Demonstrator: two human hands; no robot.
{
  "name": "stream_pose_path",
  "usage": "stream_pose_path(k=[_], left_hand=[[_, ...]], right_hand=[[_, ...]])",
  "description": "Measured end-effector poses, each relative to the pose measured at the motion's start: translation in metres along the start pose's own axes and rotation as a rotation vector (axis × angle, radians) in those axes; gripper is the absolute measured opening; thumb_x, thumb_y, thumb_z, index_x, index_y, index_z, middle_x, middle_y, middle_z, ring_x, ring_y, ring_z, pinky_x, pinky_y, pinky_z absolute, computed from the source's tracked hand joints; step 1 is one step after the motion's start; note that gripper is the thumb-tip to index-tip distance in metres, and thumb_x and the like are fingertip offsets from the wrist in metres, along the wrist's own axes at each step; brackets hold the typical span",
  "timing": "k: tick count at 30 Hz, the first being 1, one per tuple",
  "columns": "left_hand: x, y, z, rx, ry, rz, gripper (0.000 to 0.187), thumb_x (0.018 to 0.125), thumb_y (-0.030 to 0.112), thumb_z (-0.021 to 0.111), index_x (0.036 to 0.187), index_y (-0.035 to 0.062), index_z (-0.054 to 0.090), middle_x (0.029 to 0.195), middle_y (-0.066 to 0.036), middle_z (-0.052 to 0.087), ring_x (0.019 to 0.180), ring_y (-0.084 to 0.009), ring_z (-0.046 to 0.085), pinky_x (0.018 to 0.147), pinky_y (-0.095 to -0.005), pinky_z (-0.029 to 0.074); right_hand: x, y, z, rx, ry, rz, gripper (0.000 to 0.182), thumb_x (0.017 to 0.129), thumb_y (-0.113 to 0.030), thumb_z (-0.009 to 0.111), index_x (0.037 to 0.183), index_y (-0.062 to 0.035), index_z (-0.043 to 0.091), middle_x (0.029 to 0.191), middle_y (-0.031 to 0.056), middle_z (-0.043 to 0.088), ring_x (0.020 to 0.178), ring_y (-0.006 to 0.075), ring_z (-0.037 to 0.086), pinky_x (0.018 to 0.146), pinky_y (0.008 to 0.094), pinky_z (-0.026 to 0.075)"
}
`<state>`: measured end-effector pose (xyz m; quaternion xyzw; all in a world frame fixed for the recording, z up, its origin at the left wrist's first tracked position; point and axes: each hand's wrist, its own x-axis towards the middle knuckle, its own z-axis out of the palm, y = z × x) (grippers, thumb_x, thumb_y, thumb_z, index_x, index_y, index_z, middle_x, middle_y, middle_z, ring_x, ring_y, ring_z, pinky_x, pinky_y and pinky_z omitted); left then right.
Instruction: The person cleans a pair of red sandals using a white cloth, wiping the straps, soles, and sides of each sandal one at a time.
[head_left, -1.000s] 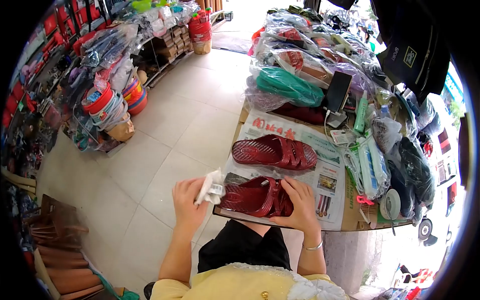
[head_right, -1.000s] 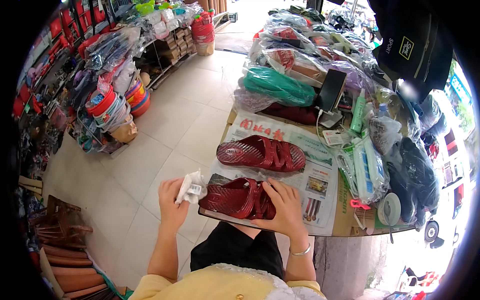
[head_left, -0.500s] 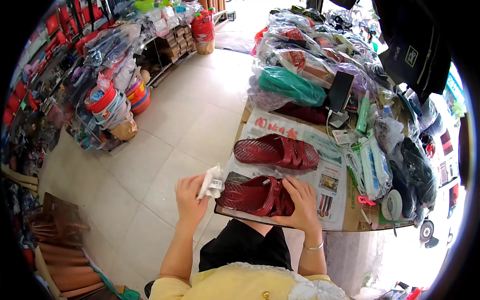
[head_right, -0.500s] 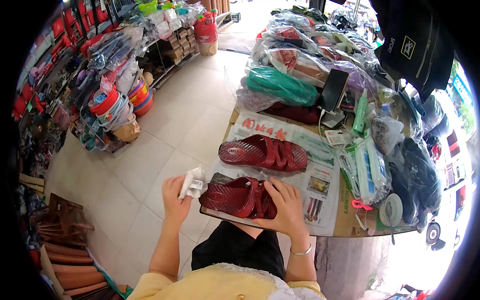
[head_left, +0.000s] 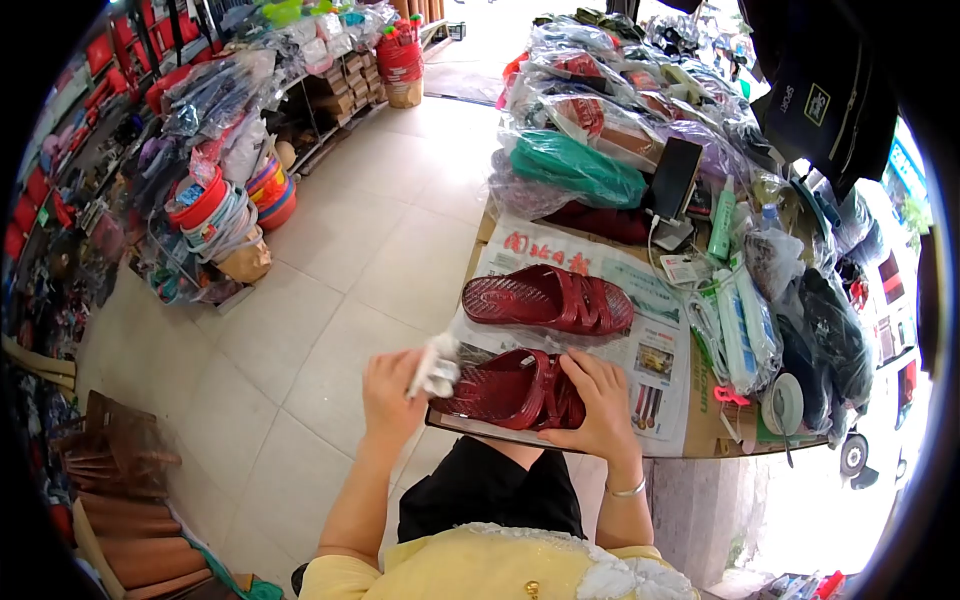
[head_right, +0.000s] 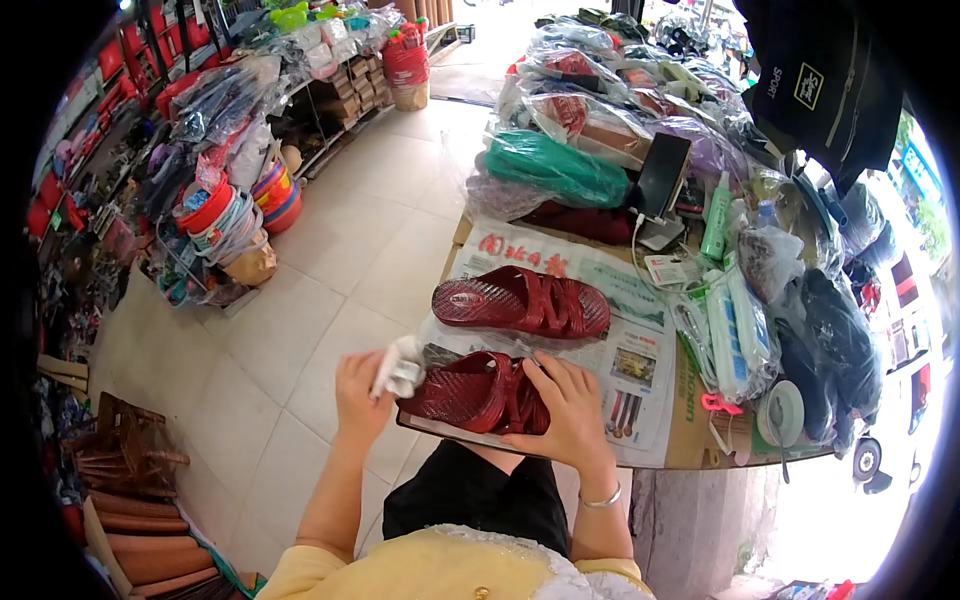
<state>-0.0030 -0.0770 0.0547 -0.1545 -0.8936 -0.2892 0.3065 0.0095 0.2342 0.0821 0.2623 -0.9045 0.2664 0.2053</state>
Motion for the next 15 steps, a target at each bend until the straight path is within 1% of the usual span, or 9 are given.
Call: stream_pose_path(k=[2, 3, 4, 7, 9, 11, 12, 13, 15], left_hand=[[0.007, -0.010, -0.009, 0.051, 0.039, -0.063, 0.047, 0.069, 0.005, 0.070, 0.116, 0.0088, 0.067, 0.109, -0.010, 0.065, 0.098, -0.0339, 0.058, 0.087, -0.0464, 0.043], [0.008, -0.010, -0.014, 0.058, 0.072, -0.073, 0.046, 0.071, 0.006, 0.071, 0.116, 0.0082, 0.067, 0.109, -0.010, 0.065, 0.097, -0.0334, 0.058, 0.087, -0.0464, 0.043], [0.011, -0.003, -0.020, 0.058, 0.069, -0.069, 0.046, 0.071, 0.006, 0.071, 0.116, 0.0082, 0.067, 0.109, -0.010, 0.065, 0.097, -0.0334, 0.058, 0.087, -0.0464, 0.043], [0.015, 0.026, -0.026, -0.062, 0.143, -0.011, 0.047, 0.071, 0.007, 0.071, 0.117, 0.0088, 0.067, 0.110, -0.010, 0.065, 0.097, -0.0327, 0.057, 0.088, -0.0456, 0.043], [0.011, 0.046, -0.015, -0.149, 0.046, 0.079, 0.047, 0.071, 0.007, 0.072, 0.119, 0.0097, 0.068, 0.110, -0.009, 0.064, 0.097, -0.0314, 0.058, 0.087, -0.0448, 0.043], [0.012, 0.061, -0.001, -0.179, -0.107, 0.120, 0.051, 0.070, 0.006, 0.072, 0.121, 0.0141, 0.069, 0.108, -0.007, 0.064, 0.098, -0.0302, 0.058, 0.087, -0.0440, 0.043], [0.011, 0.061, 0.007, -0.183, -0.181, 0.133, 0.053, 0.070, 0.006, 0.073, 0.121, 0.0156, 0.069, 0.108, -0.007, 0.064, 0.099, -0.0298, 0.058, 0.087, -0.0438, 0.043], [0.011, 0.059, 0.011, -0.190, -0.180, 0.134, 0.053, 0.070, 0.006, 0.073, 0.121, 0.0156, 0.069, 0.108, -0.007, 0.064, 0.099, -0.0298, 0.058, 0.087, -0.0438, 0.043], [0.011, 0.049, 0.013, -0.122, -0.155, 0.055, 0.055, 0.068, 0.005, 0.074, 0.122, 0.0175, 0.069, 0.108, -0.007, 0.064, 0.100, -0.0301, 0.058, 0.086, -0.0439, 0.043]], right_hand=[[0.001, 0.001, 0.002, 0.005, 0.007, -0.004, 0.096, 0.059, -0.049, 0.088, 0.139, -0.0078, 0.054, 0.139, 0.0154, 0.056, 0.122, 0.0367, 0.054, 0.101, 0.0487, 0.040], [0.000, 0.002, 0.003, 0.003, 0.012, -0.004, 0.097, 0.057, -0.050, 0.088, 0.138, -0.0058, 0.055, 0.138, 0.0161, 0.057, 0.121, 0.0379, 0.054, 0.101, 0.0490, 0.039], [-0.001, 0.003, 0.004, 0.000, 0.015, -0.001, 0.098, 0.056, -0.050, 0.088, 0.137, -0.0038, 0.056, 0.137, 0.0168, 0.057, 0.120, 0.0390, 0.054, 0.101, 0.0494, 0.039], [0.000, 0.001, 0.002, 0.023, 0.002, 0.015, 0.098, 0.056, -0.049, 0.088, 0.137, -0.0038, 0.056, 0.138, 0.0168, 0.057, 0.120, 0.0390, 0.054, 0.102, 0.0494, 0.039], [-0.001, 0.002, 0.003, 0.014, -0.005, 0.012, 0.098, 0.056, -0.049, 0.088, 0.137, -0.0038, 0.056, 0.138, 0.0169, 0.057, 0.120, 0.0388, 0.054, 0.102, 0.0493, 0.039], [0.000, 0.002, 0.002, 0.001, -0.010, 0.010, 0.098, 0.056, -0.050, 0.088, 0.137, -0.0038, 0.056, 0.138, 0.0170, 0.057, 0.120, 0.0387, 0.054, 0.102, 0.0491, 0.039], [0.000, 0.000, 0.001, -0.006, -0.016, 0.010, 0.098, 0.057, -0.049, 0.088, 0.138, -0.0059, 0.055, 0.138, 0.0162, 0.057, 0.121, 0.0376, 0.054, 0.102, 0.0492, 0.040], [0.000, 0.000, 0.000, -0.015, -0.022, 0.011, 0.098, 0.058, -0.048, 0.088, 0.140, -0.0081, 0.054, 0.139, 0.0153, 0.056, 0.122, 0.0366, 0.054, 0.102, 0.0492, 0.040], [0.001, 0.001, 0.001, -0.010, -0.016, 0.011, 0.097, 0.058, -0.048, 0.088, 0.140, -0.0082, 0.054, 0.139, 0.0154, 0.056, 0.123, 0.0367, 0.054, 0.102, 0.0492, 0.040]])
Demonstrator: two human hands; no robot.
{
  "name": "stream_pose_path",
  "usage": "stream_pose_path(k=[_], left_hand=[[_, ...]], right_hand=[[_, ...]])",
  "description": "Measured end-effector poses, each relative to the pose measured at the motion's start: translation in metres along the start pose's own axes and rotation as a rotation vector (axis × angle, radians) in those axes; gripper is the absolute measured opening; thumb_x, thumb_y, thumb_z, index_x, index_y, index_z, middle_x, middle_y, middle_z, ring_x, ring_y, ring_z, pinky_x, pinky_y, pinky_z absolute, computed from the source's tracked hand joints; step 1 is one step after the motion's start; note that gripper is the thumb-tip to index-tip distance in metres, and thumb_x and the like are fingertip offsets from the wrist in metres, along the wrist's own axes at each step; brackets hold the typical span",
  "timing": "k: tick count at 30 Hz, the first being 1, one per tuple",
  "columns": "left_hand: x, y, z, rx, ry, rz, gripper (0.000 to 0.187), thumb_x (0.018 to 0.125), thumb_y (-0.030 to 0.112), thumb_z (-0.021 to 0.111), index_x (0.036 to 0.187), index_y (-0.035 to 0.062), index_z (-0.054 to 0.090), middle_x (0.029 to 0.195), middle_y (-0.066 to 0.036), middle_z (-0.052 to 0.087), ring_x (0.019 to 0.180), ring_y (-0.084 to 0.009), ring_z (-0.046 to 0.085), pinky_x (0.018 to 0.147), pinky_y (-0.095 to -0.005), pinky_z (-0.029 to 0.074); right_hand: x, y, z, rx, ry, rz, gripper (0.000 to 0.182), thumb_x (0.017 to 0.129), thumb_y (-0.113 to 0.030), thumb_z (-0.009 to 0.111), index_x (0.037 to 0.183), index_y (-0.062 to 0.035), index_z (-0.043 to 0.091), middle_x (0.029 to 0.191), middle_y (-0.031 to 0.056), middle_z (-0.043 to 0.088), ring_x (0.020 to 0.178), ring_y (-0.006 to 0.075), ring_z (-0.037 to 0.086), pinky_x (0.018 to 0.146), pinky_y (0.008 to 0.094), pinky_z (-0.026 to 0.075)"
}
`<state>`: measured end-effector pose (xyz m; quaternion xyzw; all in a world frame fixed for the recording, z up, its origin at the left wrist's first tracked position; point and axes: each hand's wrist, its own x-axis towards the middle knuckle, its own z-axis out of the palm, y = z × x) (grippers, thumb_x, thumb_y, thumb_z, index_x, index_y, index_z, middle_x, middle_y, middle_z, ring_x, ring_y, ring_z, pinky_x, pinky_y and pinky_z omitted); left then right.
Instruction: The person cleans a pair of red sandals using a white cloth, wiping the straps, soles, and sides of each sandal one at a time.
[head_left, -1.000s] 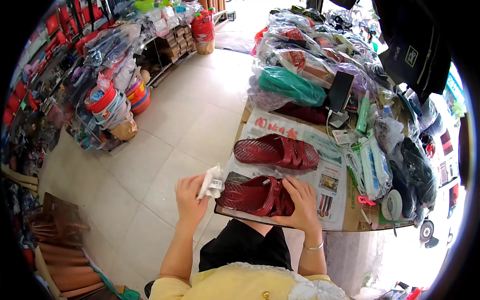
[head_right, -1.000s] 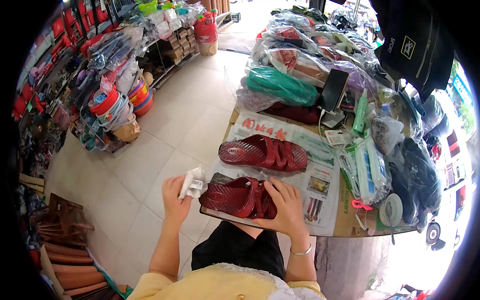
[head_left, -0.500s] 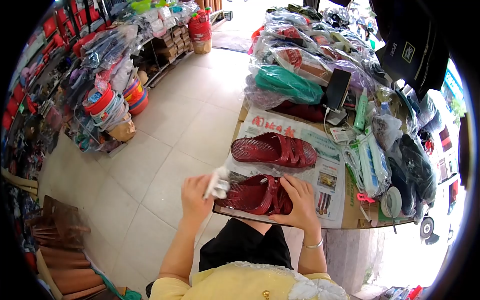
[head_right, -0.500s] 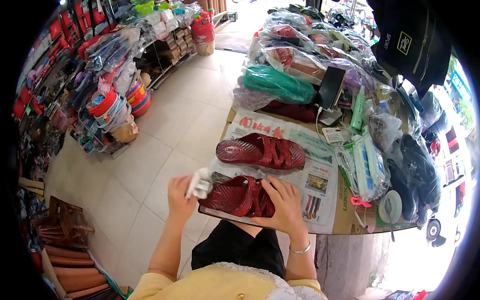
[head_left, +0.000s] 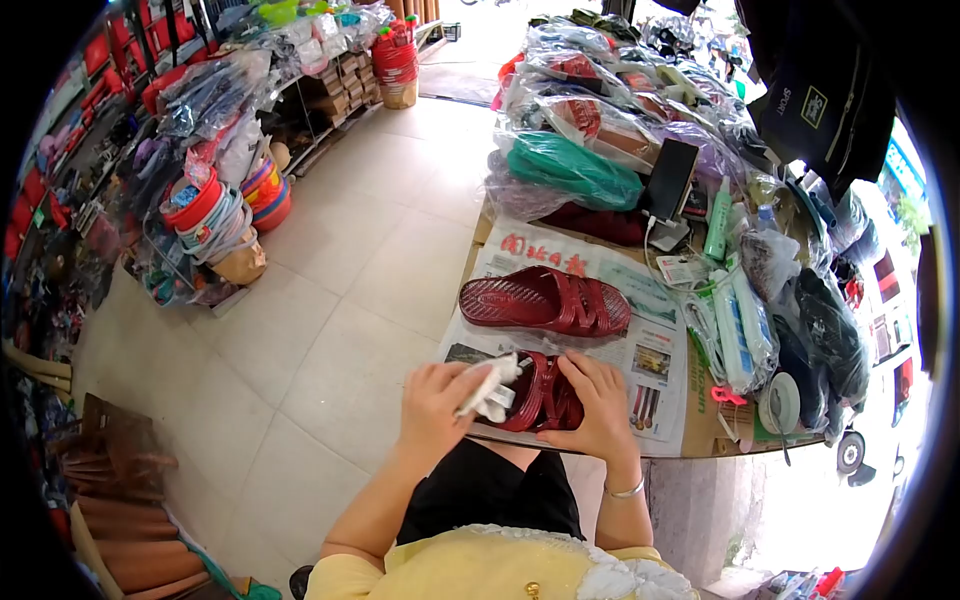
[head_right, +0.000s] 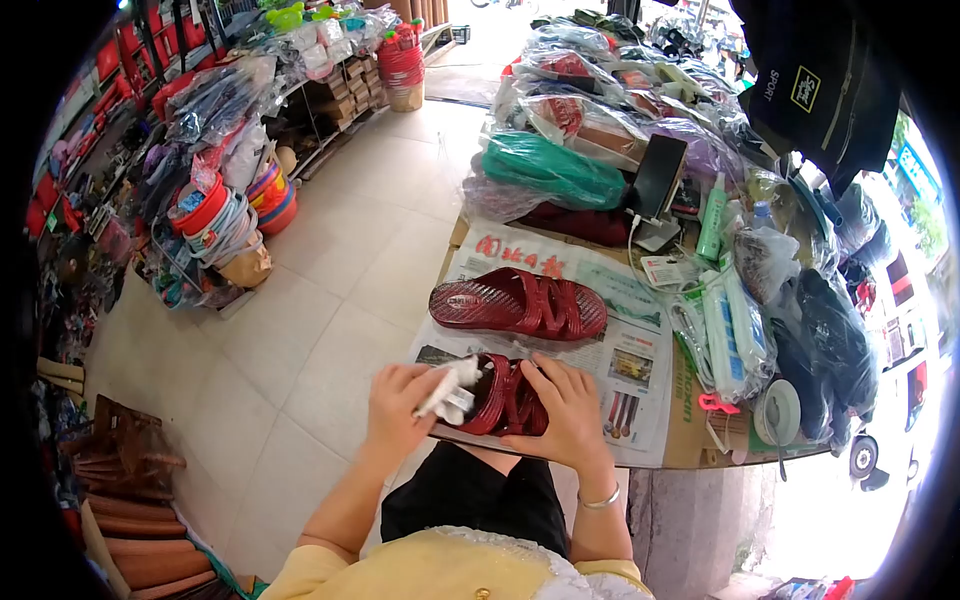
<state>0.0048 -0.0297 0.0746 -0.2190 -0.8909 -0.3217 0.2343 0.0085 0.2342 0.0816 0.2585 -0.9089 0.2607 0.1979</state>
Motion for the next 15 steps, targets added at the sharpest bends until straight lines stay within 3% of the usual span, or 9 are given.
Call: stream_pose_path(k=[5, 10, 15], left_hand=[[0.004, -0.042, -0.020, 0.126, 0.097, -0.067, 0.055, 0.069, 0.005, 0.072, 0.122, 0.0144, 0.068, 0.109, -0.008, 0.064, 0.100, -0.0313, 0.058, 0.087, -0.0441, 0.043], [0.003, -0.019, -0.038, 0.105, 0.207, -0.065, 0.055, 0.069, 0.004, 0.071, 0.123, 0.0120, 0.068, 0.109, -0.009, 0.064, 0.100, -0.0315, 0.058, 0.088, -0.0443, 0.044], [0.003, 0.016, -0.004, -0.042, -0.052, 0.109, 0.055, 0.069, 0.007, 0.072, 0.123, 0.0143, 0.068, 0.106, -0.006, 0.064, 0.097, -0.0306, 0.059, 0.087, -0.0436, 0.044]], right_hand=[[0.000, 0.000, 0.001, 0.029, 0.011, -0.004, 0.097, 0.058, -0.048, 0.088, 0.139, -0.0082, 0.053, 0.139, 0.0156, 0.056, 0.124, 0.0369, 0.054, 0.103, 0.0492, 0.039], [-0.002, 0.004, 0.003, 0.022, 0.023, -0.015, 0.099, 0.057, -0.051, 0.087, 0.138, -0.0042, 0.055, 0.138, 0.0167, 0.057, 0.122, 0.0381, 0.055, 0.102, 0.0494, 0.040], [-0.001, 0.001, 0.001, 0.005, 0.003, -0.012, 0.098, 0.057, -0.050, 0.088, 0.138, -0.0061, 0.055, 0.138, 0.0163, 0.057, 0.122, 0.0376, 0.055, 0.102, 0.0494, 0.040]])
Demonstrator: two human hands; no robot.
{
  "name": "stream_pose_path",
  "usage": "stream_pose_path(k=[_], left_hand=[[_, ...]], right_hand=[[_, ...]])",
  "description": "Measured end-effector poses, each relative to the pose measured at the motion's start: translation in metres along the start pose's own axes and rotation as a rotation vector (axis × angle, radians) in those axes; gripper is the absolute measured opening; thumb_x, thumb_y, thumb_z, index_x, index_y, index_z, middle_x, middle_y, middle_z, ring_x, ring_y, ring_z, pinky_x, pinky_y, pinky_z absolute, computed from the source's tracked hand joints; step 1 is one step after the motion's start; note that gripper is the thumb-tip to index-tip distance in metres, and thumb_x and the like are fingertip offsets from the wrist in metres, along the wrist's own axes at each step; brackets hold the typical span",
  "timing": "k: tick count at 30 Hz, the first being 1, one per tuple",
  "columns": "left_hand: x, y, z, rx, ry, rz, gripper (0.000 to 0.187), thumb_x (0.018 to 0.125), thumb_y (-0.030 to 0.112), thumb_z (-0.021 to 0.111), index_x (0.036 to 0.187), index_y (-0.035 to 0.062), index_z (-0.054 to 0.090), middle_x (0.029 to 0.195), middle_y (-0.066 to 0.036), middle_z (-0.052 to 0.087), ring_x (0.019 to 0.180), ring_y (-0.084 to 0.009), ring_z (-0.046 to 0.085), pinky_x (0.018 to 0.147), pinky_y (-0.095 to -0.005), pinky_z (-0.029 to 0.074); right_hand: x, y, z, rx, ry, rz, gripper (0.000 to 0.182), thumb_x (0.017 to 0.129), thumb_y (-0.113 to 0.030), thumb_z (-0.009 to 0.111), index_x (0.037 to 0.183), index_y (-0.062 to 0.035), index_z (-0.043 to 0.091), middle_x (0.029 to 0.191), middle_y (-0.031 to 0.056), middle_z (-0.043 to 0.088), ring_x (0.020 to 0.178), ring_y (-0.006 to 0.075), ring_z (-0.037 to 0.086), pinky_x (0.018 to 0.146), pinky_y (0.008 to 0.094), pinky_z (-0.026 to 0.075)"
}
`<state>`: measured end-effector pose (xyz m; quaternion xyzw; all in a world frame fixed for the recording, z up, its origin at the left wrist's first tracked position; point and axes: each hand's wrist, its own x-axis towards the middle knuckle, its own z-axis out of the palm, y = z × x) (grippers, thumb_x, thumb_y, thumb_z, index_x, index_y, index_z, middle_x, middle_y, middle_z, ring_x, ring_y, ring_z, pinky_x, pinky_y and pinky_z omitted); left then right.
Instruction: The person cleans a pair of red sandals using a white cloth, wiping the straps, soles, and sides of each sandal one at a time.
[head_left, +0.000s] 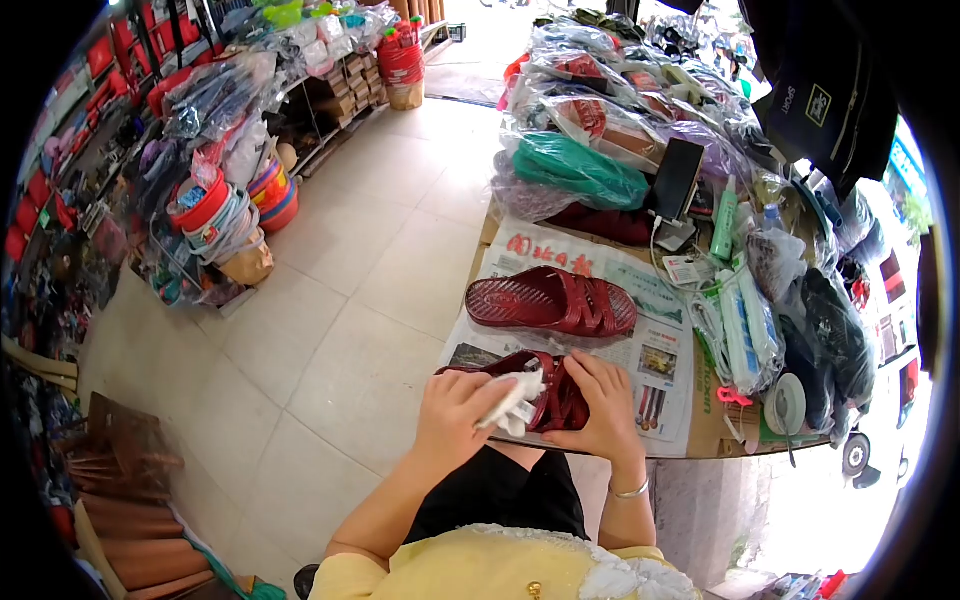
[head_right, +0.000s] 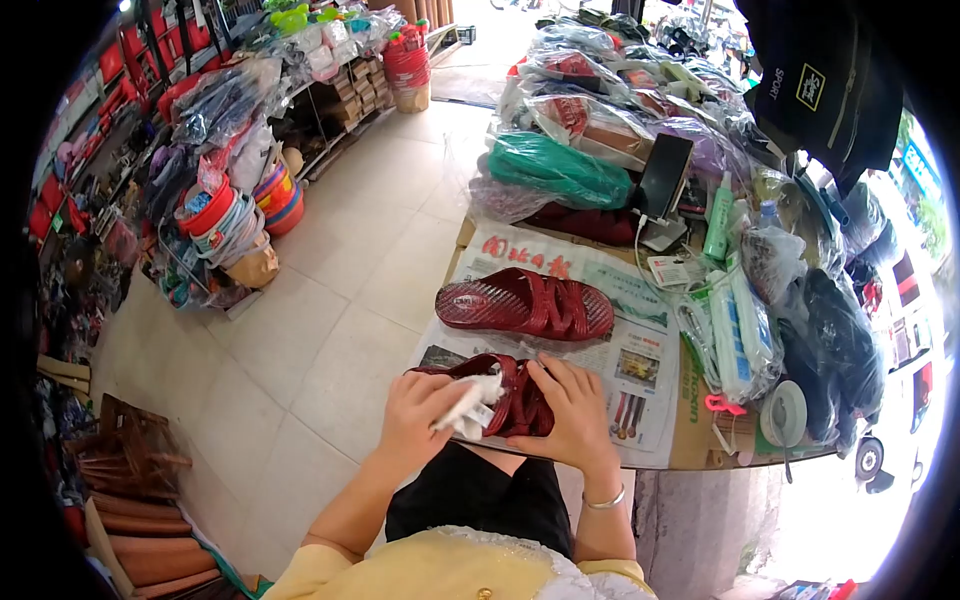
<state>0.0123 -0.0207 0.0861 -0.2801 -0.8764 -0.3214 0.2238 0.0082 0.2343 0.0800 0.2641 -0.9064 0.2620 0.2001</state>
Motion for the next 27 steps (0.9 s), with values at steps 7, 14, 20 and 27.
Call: stream_pose_path(k=[7, 14, 20, 27], left_hand=[[-0.003, -0.054, -0.011, 0.132, 0.135, -0.176, 0.054, 0.067, 0.004, 0.072, 0.121, 0.0143, 0.068, 0.106, -0.006, 0.065, 0.098, -0.0313, 0.058, 0.088, -0.0453, 0.045], [0.003, -0.020, -0.030, 0.084, 0.221, -0.124, 0.054, 0.067, 0.005, 0.071, 0.120, 0.0128, 0.068, 0.107, -0.009, 0.065, 0.098, -0.0317, 0.058, 0.086, -0.0441, 0.043], [0.009, -0.012, 0.001, -0.020, 0.014, -0.069, 0.056, 0.068, 0.002, 0.070, 0.122, 0.0160, 0.069, 0.106, -0.005, 0.065, 0.098, -0.0281, 0.059, 0.085, -0.0423, 0.045], [0.002, -0.058, -0.035, 0.243, 0.177, -0.301, 0.049, 0.067, 0.001, 0.071, 0.115, 0.0105, 0.068, 0.109, -0.008, 0.067, 0.099, -0.0328, 0.059, 0.087, -0.0456, 0.046]], right_hand=[[0.000, 0.000, 0.000, 0.006, 0.026, -0.011, 0.097, 0.059, -0.052, 0.087, 0.139, -0.0079, 0.054, 0.139, 0.0156, 0.057, 0.122, 0.0365, 0.055, 0.102, 0.0488, 0.040], [-0.014, 0.015, 0.007, 0.295, 0.240, 0.058, 0.070, 0.078, -0.048, 0.080, 0.129, -0.0029, 0.063, 0.134, 0.0169, 0.061, 0.120, 0.0354, 0.057, 0.101, 0.0456, 0.043], [-0.020, 0.019, 0.010, 0.403, 0.439, 0.376, 0.028, 0.093, -0.015, 0.069, 0.115, 0.0014, 0.069, 0.118, 0.0180, 0.068, 0.108, 0.0301, 0.065, 0.095, 0.0361, 0.049], [-0.017, 0.019, 0.011, 0.417, 0.449, 0.376, 0.023, 0.088, -0.004, 0.069, 0.110, 0.0022, 0.070, 0.113, 0.0172, 0.069, 0.103, 0.0288, 0.066, 0.091, 0.0345, 0.051]])
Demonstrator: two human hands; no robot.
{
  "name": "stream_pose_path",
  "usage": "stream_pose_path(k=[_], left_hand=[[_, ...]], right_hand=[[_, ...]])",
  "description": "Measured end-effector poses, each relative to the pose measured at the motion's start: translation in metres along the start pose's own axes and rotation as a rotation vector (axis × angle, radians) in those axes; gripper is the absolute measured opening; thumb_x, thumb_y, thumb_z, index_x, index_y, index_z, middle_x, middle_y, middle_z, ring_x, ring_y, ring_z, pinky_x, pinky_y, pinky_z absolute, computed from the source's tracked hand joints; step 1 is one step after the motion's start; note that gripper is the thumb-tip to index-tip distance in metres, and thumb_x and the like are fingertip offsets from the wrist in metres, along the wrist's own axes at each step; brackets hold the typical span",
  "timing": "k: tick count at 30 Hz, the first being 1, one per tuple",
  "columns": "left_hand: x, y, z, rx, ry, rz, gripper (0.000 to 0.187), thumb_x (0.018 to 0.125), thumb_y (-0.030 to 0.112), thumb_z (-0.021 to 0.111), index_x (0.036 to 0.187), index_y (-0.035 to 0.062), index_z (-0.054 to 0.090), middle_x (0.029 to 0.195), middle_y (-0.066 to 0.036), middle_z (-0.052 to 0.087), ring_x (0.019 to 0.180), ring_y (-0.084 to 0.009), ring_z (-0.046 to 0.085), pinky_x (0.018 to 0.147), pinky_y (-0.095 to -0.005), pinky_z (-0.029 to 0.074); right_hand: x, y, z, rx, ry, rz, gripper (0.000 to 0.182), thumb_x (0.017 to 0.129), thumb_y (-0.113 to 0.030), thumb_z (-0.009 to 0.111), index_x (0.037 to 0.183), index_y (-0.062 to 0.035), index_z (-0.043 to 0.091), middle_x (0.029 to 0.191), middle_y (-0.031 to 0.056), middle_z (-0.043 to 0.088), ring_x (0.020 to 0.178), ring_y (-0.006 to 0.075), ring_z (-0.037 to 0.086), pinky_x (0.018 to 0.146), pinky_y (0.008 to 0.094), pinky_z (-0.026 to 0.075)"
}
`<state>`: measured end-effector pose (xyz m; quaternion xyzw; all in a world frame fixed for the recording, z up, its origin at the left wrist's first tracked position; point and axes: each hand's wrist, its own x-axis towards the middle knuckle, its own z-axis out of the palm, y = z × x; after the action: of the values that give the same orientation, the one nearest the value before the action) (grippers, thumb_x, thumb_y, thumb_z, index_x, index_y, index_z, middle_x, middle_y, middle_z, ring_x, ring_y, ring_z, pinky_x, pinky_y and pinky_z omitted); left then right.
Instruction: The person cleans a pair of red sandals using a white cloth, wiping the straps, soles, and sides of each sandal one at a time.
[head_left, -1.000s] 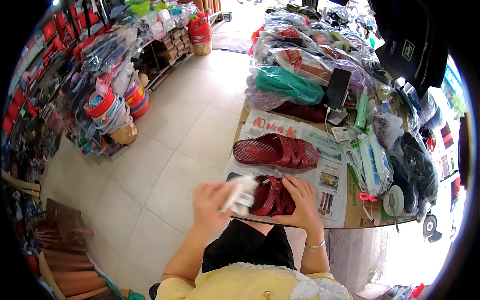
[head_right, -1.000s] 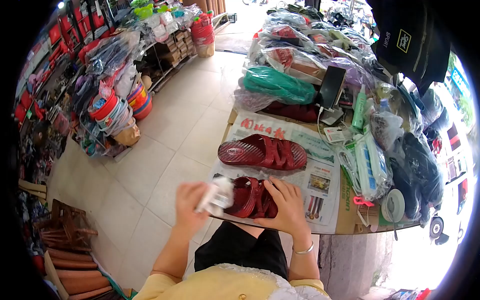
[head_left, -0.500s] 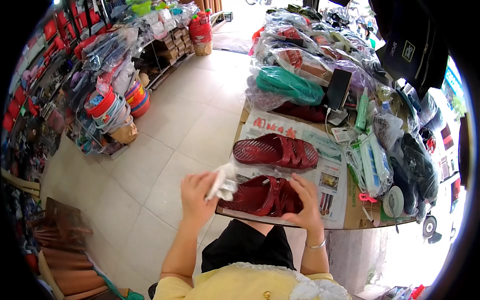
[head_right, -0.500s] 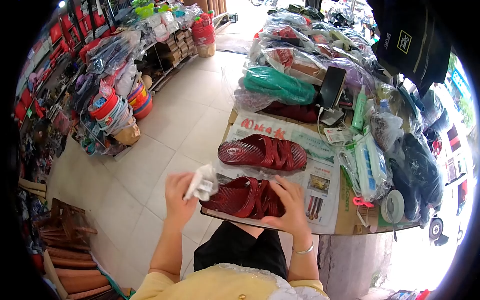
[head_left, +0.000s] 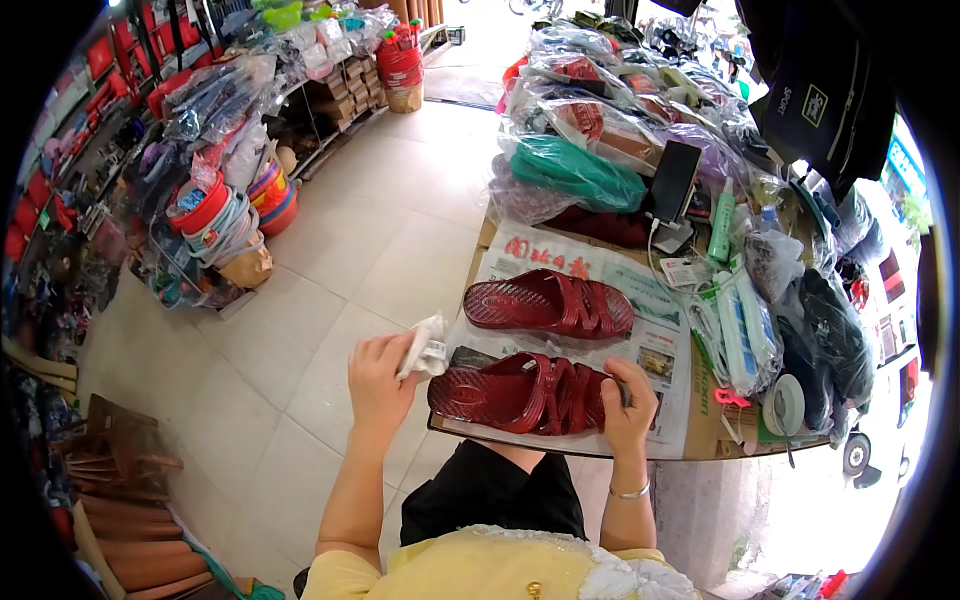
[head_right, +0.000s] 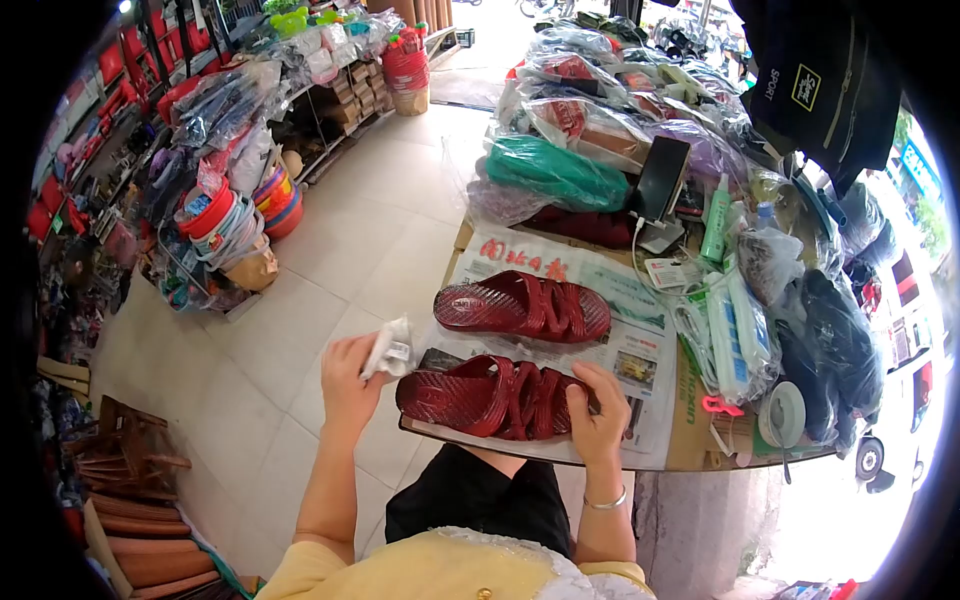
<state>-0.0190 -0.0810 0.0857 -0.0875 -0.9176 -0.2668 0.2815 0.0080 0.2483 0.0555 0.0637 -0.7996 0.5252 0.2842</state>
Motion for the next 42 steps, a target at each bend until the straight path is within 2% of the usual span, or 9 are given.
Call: stream_pose_path(k=[3, 5, 9, 15, 17, 22, 27, 37, 42], left_hand=[[-0.006, 0.017, -0.010, -0.154, 0.062, 0.044, 0.049, 0.066, 0.001, 0.072, 0.114, 0.0077, 0.067, 0.109, -0.010, 0.067, 0.100, -0.0349, 0.059, 0.088, -0.0466, 0.046], [-0.013, 0.042, -0.012, -0.290, 0.032, 0.112, 0.046, 0.069, 0.005, 0.070, 0.114, 0.0062, 0.067, 0.110, -0.013, 0.066, 0.099, -0.0362, 0.059, 0.088, -0.0459, 0.046], [-0.021, 0.097, -0.005, -0.615, -0.109, 0.200, 0.047, 0.072, 0.013, 0.073, 0.118, 0.0061, 0.067, 0.114, -0.014, 0.065, 0.103, -0.0359, 0.058, 0.092, -0.0452, 0.045], [-0.028, 0.100, 0.002, -1.222, -0.702, -0.048, 0.088, 0.084, 0.023, 0.080, 0.153, 0.0006, 0.031, 0.154, -0.018, 0.038, 0.139, -0.0338, 0.041, 0.114, -0.0436, 0.033], [-0.031, 0.095, 0.000, -0.924, -0.612, 0.332, 0.101, 0.087, 0.031, 0.078, 0.158, -0.0020, 0.014, 0.163, -0.018, 0.023, 0.146, -0.0338, 0.033, 0.118, -0.0475, 0.027], [-0.019, 0.078, -0.004, -0.739, -0.389, 0.248, 0.052, 0.083, 0.027, 0.077, 0.130, 0.0060, 0.065, 0.142, -0.018, 0.055, 0.134, -0.0364, 0.048, 0.113, -0.0463, 0.033], [-0.027, 0.067, 0.030, -0.249, -0.237, 0.330, 0.047, 0.079, 0.035, 0.076, 0.115, 0.0060, 0.069, 0.136, -0.015, 0.060, 0.131, -0.0358, 0.051, 0.108, -0.0519, 0.037], [-0.035, 0.065, 0.031, -0.173, -0.256, 0.365, 0.045, 0.071, 0.036, 0.082, 0.111, 0.0163, 0.073, 0.142, -0.010, 0.056, 0.137, -0.0342, 0.046, 0.112, -0.0519, 0.034], [-0.035, 0.068, 0.031, -0.196, -0.252, 0.327, 0.042, 0.071, 0.031, 0.082, 0.110, 0.0174, 0.073, 0.141, -0.010, 0.057, 0.137, -0.0318, 0.046, 0.113, -0.0500, 0.034]], right_hand=[[-0.006, 0.000, -0.002, -0.064, 0.079, -0.078, 0.023, 0.087, -0.005, 0.069, 0.109, 0.0004, 0.070, 0.110, 0.0173, 0.069, 0.100, 0.0301, 0.067, 0.089, 0.0370, 0.052], [-0.010, -0.011, -0.001, -0.140, 0.144, -0.452, 0.027, 0.088, -0.014, 0.073, 0.112, -0.0026, 0.069, 0.107, 0.0174, 0.070, 0.098, 0.0330, 0.067, 0.086, 0.0407, 0.053], [-0.024, -0.061, 0.037, -0.002, -0.059, -0.691, 0.088, 0.074, -0.046, 0.088, 0.145, -0.0155, 0.046, 0.154, 0.0221, 0.034, 0.131, 0.0485, 0.045, 0.103, 0.0565, 0.043], [-0.036, -0.044, 0.057, -0.020, -0.100, -0.563, 0.081, 0.068, -0.025, 0.092, 0.138, -0.0133, 0.054, 0.154, 0.0249, 0.031, 0.132, 0.0495, 0.043, 0.105, 0.0546, 0.043], [-0.036, -0.046, 0.051, -0.010, -0.088, -0.571, 0.075, 0.063, -0.013, 0.092, 0.130, -0.0122, 0.060, 0.153, 0.0249, 0.032, 0.133, 0.0465, 0.044, 0.102, 0.0512, 0.047], [-0.007, -0.057, 0.012, -0.128, 0.166, -0.568, 0.054, 0.064, -0.003, 0.086, 0.114, -0.0130, 0.068, 0.147, 0.0210, 0.044, 0.117, 0.0393, 0.057, 0.092, 0.0450, 0.052], [0.012, -0.082, 0.036, -0.415, -0.417, -0.490, 0.041, 0.066, -0.005, 0.078, 0.106, -0.0155, 0.073, 0.133, 0.0047, 0.061, 0.114, 0.0318, 0.057, 0.090, 0.0455, 0.048], [0.019, -0.043, -0.001, -0.413, -0.296, -0.252, 0.034, 0.066, -0.002, 0.078, 0.098, -0.0094, 0.073, 0.118, 0.0116, 0.066, 0.100, 0.0341, 0.058, 0.087, 0.0429, 0.048], [0.026, -0.068, -0.001, -0.485, -0.109, -0.457, 0.037, 0.065, 0.000, 0.077, 0.100, -0.0100, 0.072, 0.120, 0.0103, 0.067, 0.097, 0.0332, 0.059, 0.085, 0.0422, 0.048]])
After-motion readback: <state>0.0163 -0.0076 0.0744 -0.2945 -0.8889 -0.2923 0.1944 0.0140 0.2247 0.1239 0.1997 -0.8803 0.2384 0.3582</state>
